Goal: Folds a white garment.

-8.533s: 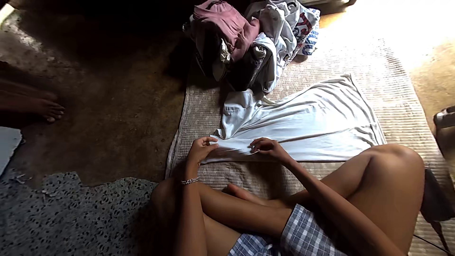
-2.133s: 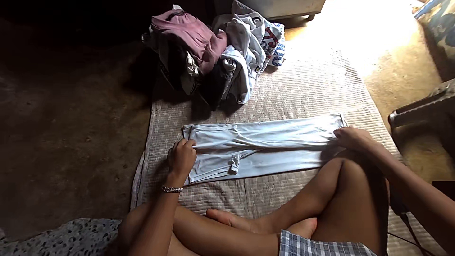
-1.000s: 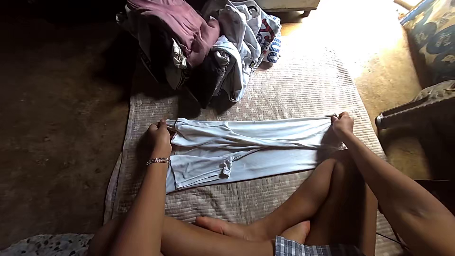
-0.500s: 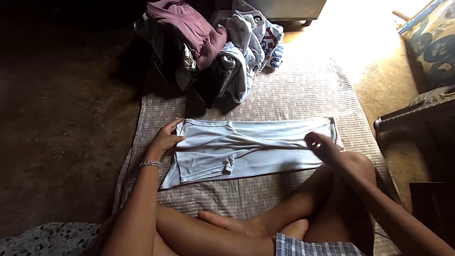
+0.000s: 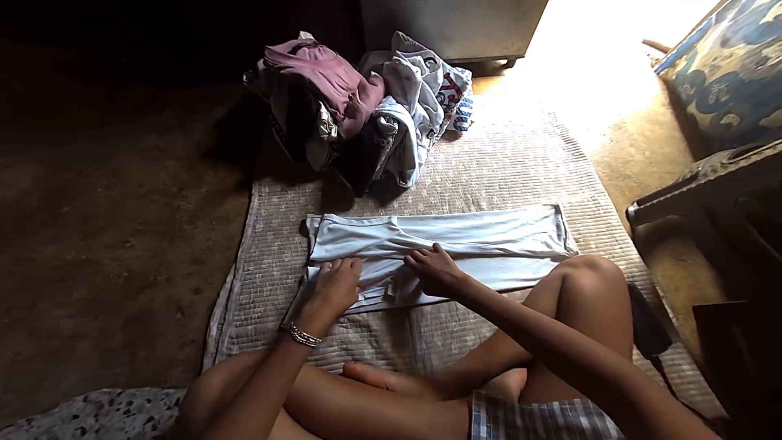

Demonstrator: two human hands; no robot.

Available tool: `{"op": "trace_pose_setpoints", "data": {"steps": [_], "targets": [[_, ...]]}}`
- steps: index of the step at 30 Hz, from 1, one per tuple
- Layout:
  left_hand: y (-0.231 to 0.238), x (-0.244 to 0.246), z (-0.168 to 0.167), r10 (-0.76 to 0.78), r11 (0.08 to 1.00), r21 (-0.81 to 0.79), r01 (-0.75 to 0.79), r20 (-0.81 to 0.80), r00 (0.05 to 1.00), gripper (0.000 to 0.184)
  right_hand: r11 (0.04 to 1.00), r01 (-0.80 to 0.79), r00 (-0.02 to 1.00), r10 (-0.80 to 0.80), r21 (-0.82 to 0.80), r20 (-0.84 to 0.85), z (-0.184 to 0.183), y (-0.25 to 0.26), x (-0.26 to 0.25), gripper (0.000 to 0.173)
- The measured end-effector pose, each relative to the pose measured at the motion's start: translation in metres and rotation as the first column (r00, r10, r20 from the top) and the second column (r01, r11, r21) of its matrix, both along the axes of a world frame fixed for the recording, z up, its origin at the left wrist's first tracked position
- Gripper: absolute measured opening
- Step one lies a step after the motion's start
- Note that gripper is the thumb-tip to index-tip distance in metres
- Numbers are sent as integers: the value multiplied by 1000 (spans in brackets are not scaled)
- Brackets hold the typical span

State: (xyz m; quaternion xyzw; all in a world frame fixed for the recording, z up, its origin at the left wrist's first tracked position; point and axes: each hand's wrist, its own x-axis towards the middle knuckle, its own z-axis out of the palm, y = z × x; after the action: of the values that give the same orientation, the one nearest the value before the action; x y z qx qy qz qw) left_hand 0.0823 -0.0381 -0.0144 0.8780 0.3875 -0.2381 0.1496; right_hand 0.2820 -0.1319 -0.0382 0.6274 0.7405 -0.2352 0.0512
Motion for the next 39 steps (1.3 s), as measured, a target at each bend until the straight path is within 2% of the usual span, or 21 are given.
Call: {"op": "trace_pose_setpoints", "data": {"steps": [3, 6, 8, 10, 15, 18, 22, 24, 26, 27, 30, 32, 34, 35, 37, 38, 39], "targets": [[8, -13, 3, -47, 998, -43, 45, -56, 997, 32, 986, 71, 991, -52, -152, 126, 9, -6, 6, 50], [15, -30, 11, -92, 994, -66, 88, -48, 995, 35, 940, 241, 938, -161, -242, 308, 23, -22, 26, 35], [21, -44, 12, -129, 988, -84, 130, 15, 992, 35, 847, 428, 858, -272, -315, 436, 28, -37, 48, 32], [26, -56, 15, -159, 980, -112, 164, 51, 986, 32, 745, 579, 780, -387, -332, 492, 30, -58, 77, 32], [33, -69, 31, -108, 972, -203, 120, 71, 992, 31, 543, 797, 587, -590, -265, 554, 28, -109, 163, 40], [42, -69, 40, 0, 965, -259, 30, 117, 993, 33, 507, 827, 550, -641, -243, 535, 30, -118, 205, 39], [72, -74, 31, 168, 924, -370, -95, 172, 971, 31, 490, 854, 495, -659, -176, 566, 53, -122, 224, 33], [83, -78, 21, 271, 895, -420, -153, 236, 933, 20, 517, 835, 526, -646, -189, 553, 50, -124, 253, 34], [86, -80, 14, 399, 855, -469, -222, 319, 860, 15, 530, 806, 589, -675, -263, 445, 50, -126, 280, 30], [86, -79, 13, 466, 831, -489, -266, 349, 813, 16, 473, 823, 562, -756, -314, 335, 54, -126, 285, 29], [81, -79, 7, 649, 742, -531, -408, 420, 634, 22, 324, 885, 359, -932, -335, 45, 41, -138, 310, 27], [78, -81, 0, 740, 668, -560, -491, 428, 518, 25, 242, 916, 248, -968, -320, -24, 25, -142, 316, 30], [76, -83, -8, 797, 605, -550, -576, 411, 443, 23, 173, 920, 161, -985, -352, -63, 8, -147, 312, 38], [74, -84, -10, 817, 576, -528, -624, 384, 430, 28, 160, 903, 154, -987, -399, -48, 2, -148, 307, 44], [68, -84, -4, 843, 538, -469, -701, 281, 459, 55, 208, 860, 259, -965, -467, 47, -12, -146, 294, 54], [65, -86, -1, 826, 560, -425, -711, 229, 515, 61, 252, 849, 325, -942, -464, 84, -15, -143, 286, 59], [63, -90, 1, 790, 604, -390, -694, 183, 585, 59, 289, 840, 381, -917, -459, 120, -16, -140, 279, 64]]}}
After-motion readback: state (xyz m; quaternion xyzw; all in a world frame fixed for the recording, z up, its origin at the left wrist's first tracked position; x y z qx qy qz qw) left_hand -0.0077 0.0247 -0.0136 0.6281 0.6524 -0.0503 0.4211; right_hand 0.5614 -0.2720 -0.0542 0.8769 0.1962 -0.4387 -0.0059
